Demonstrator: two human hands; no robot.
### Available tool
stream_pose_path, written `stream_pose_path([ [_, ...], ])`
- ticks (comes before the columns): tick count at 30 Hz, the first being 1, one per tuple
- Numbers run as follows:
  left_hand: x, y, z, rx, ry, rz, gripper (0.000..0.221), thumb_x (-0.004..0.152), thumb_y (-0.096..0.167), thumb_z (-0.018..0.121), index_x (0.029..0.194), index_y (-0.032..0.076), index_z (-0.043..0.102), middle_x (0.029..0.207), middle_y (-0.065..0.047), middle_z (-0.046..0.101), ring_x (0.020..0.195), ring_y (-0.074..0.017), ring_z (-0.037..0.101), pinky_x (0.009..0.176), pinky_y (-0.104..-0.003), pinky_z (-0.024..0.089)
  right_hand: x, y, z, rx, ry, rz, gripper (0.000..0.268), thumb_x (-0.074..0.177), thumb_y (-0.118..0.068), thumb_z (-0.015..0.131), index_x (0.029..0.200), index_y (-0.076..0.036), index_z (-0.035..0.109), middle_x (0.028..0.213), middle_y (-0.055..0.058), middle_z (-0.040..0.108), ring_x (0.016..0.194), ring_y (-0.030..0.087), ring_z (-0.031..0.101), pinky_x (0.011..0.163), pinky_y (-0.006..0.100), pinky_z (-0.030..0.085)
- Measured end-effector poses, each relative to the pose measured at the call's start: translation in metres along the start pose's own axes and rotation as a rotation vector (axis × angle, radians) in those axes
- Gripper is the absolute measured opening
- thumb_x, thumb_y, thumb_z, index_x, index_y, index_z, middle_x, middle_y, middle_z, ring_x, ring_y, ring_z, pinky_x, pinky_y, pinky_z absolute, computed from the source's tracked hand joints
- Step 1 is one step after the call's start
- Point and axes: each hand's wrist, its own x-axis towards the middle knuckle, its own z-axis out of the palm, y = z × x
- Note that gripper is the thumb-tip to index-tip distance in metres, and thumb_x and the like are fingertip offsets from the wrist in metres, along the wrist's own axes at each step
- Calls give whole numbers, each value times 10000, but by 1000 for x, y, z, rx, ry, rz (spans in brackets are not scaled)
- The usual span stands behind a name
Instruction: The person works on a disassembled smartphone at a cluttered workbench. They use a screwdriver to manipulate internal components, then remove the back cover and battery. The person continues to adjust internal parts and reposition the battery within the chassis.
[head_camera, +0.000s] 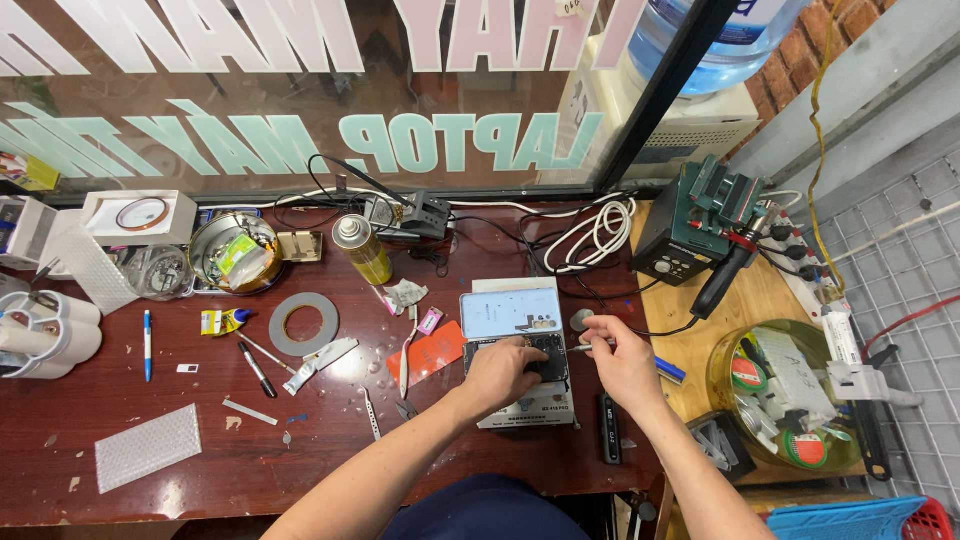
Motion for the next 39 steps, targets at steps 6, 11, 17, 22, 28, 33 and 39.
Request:
stream_pose_path([
  [6,0,0,1,2,-4,-20,388,777,205,806,1160,156,771,1008,-90,703,987,-295,677,865,-418,546,-11,-34,0,-681,-76,-51,203,1020,-266,662,1165,-124,654,867,179,744,851,393,716,729,478,559],
  [11,0,0,0,-20,-11,-30,388,764,192,813,1149,156,774,1020,-85,700,1000,-293,675,861,-421,544,-9,-47,3,-477,-127,-467,332,890,-38,595,1220,-79,611,936,201,684,796,421,685,652,490,556],
  [17,0,-2,1,-28,0,-3,384,763,194,819,1142,155,772,1019,-86,699,1007,-294,676,868,-417,543,-1,-53,9,-712,-195,-192,169,993,-173,622,1146,-101,636,979,147,708,963,377,693,808,489,544],
  [22,-1,-4,2,-43,17,24,384,764,189,817,1143,148,776,1010,-96,695,998,-302,674,872,-419,541,1,-56,8,-543,-222,-255,257,877,-75,630,1130,-98,663,978,142,702,948,371,679,787,472,541],
  [28,-1,-4,0,-23,-7,10,392,771,190,812,1158,152,772,1002,-100,690,998,-302,674,872,-423,540,0,-57,12,-331,-170,-203,262,912,-14,555,1104,-105,708,998,124,718,933,324,717,795,405,562],
  [33,1,-1,-3,-39,-3,17,386,759,189,815,1141,146,776,1018,-104,691,1010,-310,668,864,-432,537,-2,-54,6,-321,-143,-207,241,853,-25,614,1073,-60,706,1043,122,698,900,318,703,758,385,550],
  [39,5,-2,2,-43,-40,-22,384,769,145,773,1151,104,764,1063,-141,714,978,-337,700,863,-441,556,6,-47,3,-164,-167,-119,247,918,23,533,1072,-57,709,992,78,739,921,223,757,813,330,579],
])
